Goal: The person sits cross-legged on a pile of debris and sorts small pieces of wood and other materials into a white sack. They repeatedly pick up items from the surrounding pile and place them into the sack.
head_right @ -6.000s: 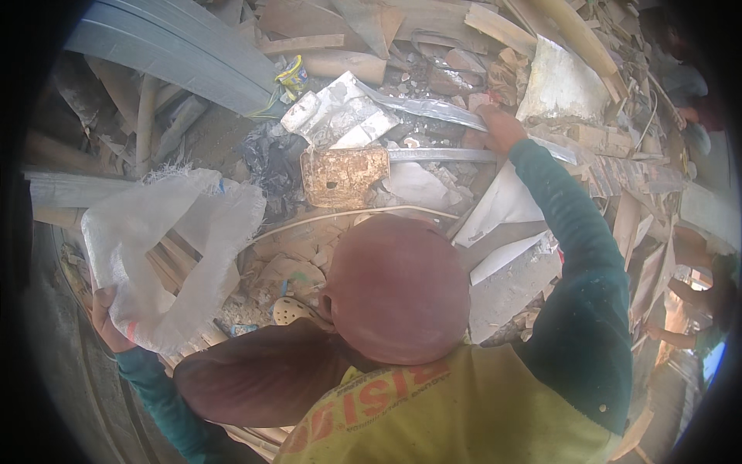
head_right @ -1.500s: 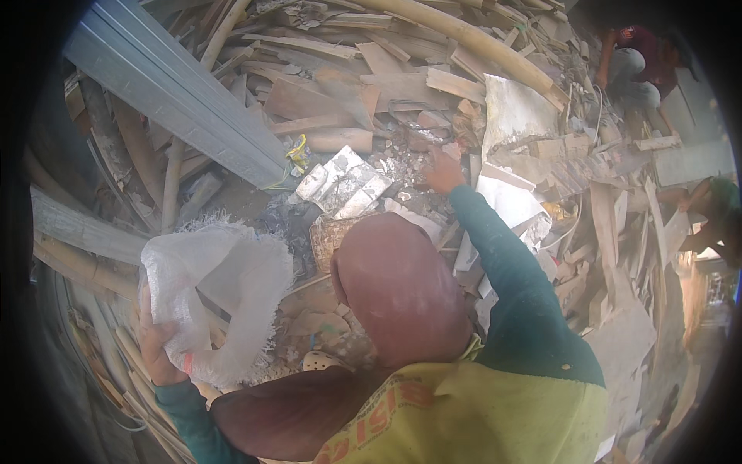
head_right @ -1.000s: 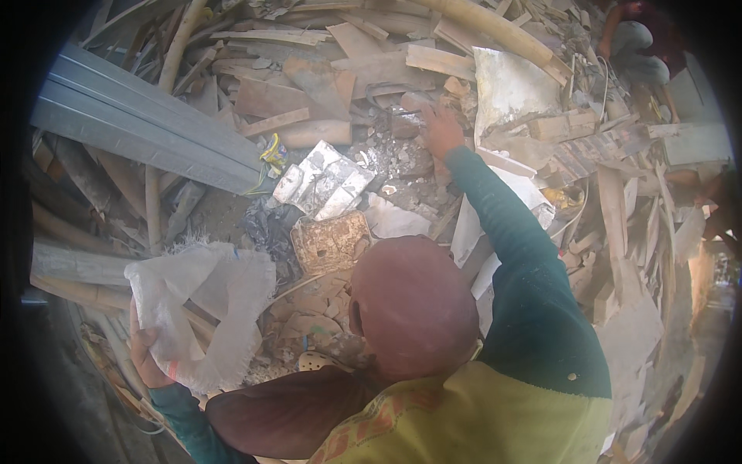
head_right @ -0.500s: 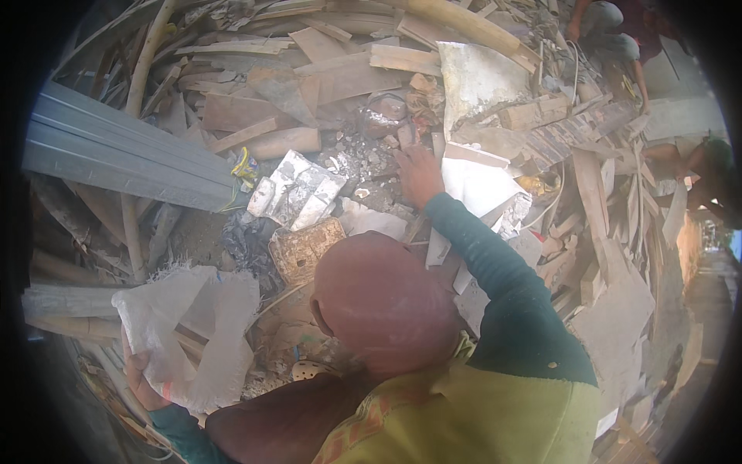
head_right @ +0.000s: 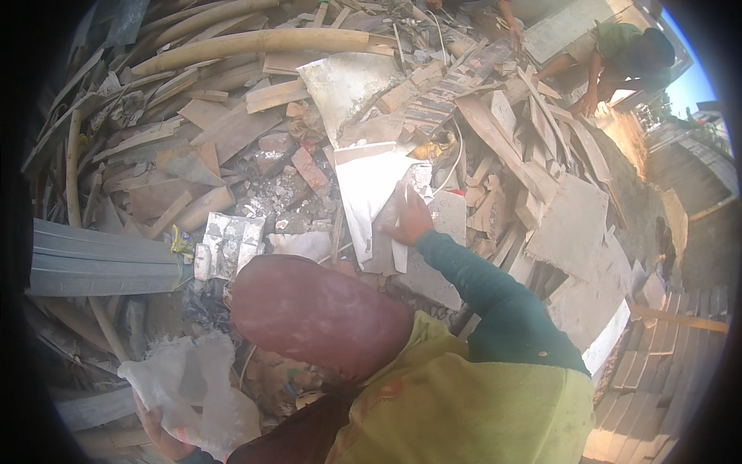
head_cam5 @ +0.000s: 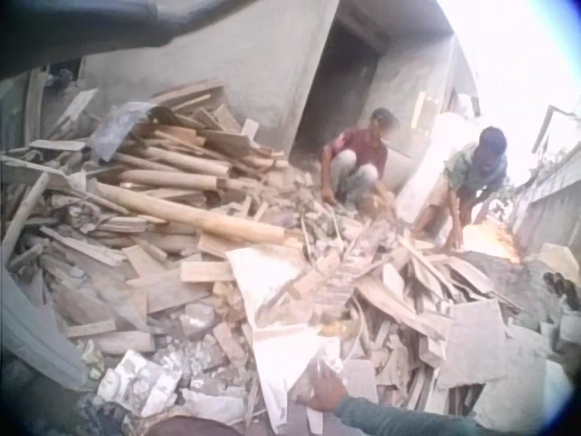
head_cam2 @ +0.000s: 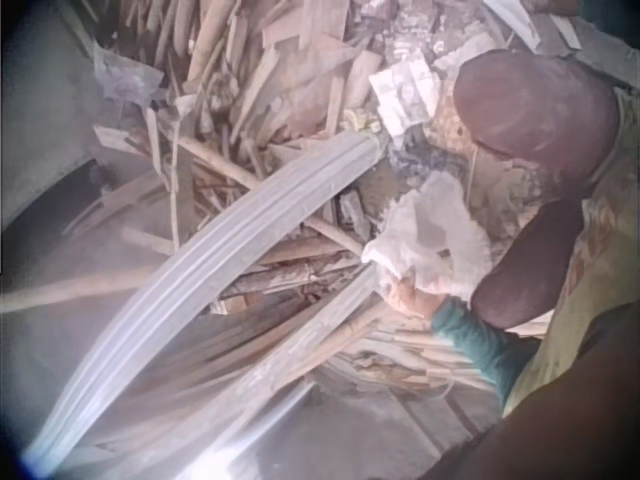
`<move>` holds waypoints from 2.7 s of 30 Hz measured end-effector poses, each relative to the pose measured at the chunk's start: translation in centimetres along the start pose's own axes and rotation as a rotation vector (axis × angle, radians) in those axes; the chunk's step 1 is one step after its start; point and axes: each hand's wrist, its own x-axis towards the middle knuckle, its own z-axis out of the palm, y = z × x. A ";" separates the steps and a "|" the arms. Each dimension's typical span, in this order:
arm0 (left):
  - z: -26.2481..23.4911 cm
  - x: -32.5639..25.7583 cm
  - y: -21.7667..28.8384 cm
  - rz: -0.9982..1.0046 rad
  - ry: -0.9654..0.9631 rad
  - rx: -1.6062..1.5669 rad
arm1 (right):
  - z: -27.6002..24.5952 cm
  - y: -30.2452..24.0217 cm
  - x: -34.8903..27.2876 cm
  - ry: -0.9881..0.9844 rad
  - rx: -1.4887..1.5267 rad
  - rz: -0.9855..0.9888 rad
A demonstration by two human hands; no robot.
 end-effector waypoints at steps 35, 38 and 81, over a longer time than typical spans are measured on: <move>1.8 -0.4 3.5 -0.440 -0.203 -0.834 | -0.6 3.0 3.6 -0.404 -0.115 -0.067; 2.1 -1.0 4.4 -0.439 -0.022 -0.827 | -1.1 2.7 3.4 -0.363 -0.117 -0.085; 2.7 0.1 5.3 -0.573 0.367 -0.750 | -1.1 -20.0 51.1 0.382 -0.296 -0.091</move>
